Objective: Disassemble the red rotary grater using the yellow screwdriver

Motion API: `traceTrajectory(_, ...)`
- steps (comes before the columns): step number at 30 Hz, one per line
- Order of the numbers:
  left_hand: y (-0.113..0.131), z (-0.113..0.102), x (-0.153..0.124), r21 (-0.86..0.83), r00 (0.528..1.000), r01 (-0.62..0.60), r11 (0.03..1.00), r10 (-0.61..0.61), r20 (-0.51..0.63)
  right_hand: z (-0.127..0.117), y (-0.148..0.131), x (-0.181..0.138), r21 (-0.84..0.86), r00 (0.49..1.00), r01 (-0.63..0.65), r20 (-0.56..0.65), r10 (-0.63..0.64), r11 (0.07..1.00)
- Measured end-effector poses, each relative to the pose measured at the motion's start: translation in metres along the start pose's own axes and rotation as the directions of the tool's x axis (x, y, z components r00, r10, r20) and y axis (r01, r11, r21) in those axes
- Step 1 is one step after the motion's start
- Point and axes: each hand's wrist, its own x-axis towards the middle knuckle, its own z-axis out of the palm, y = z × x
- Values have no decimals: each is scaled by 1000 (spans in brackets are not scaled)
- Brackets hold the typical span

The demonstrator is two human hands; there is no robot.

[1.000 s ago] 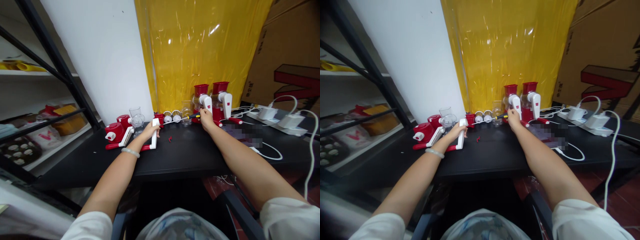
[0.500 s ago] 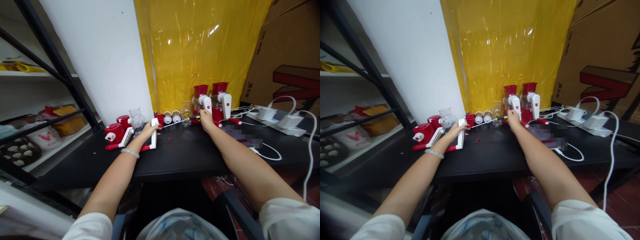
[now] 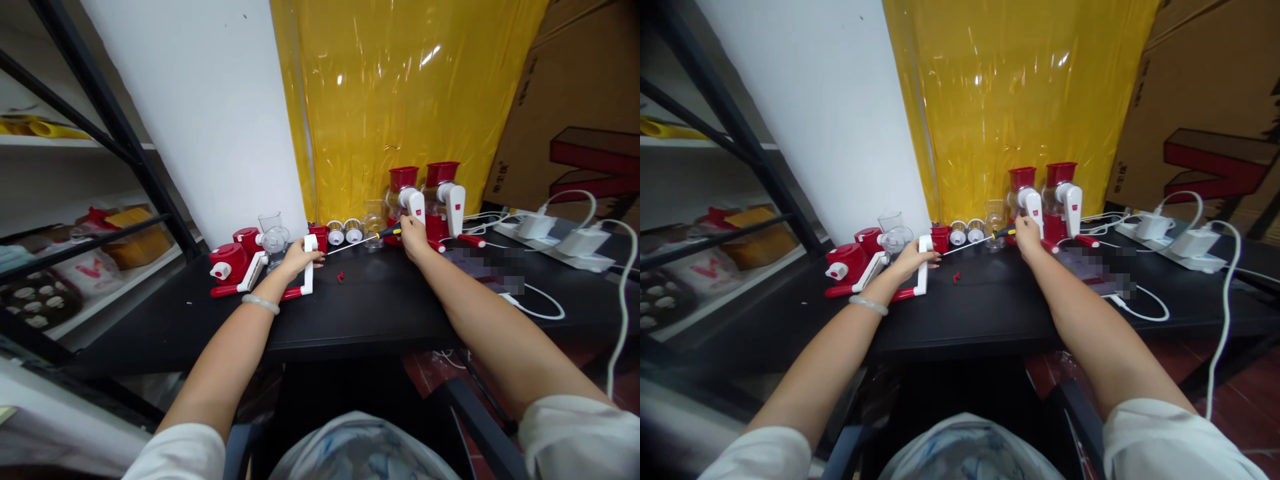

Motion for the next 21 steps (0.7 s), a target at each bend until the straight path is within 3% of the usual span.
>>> traceTrajectory(21, 1, -1, -4, -15, 995, 52, 999, -50, 88, 1, 3, 1, 83, 1000, 12, 13, -13, 996)
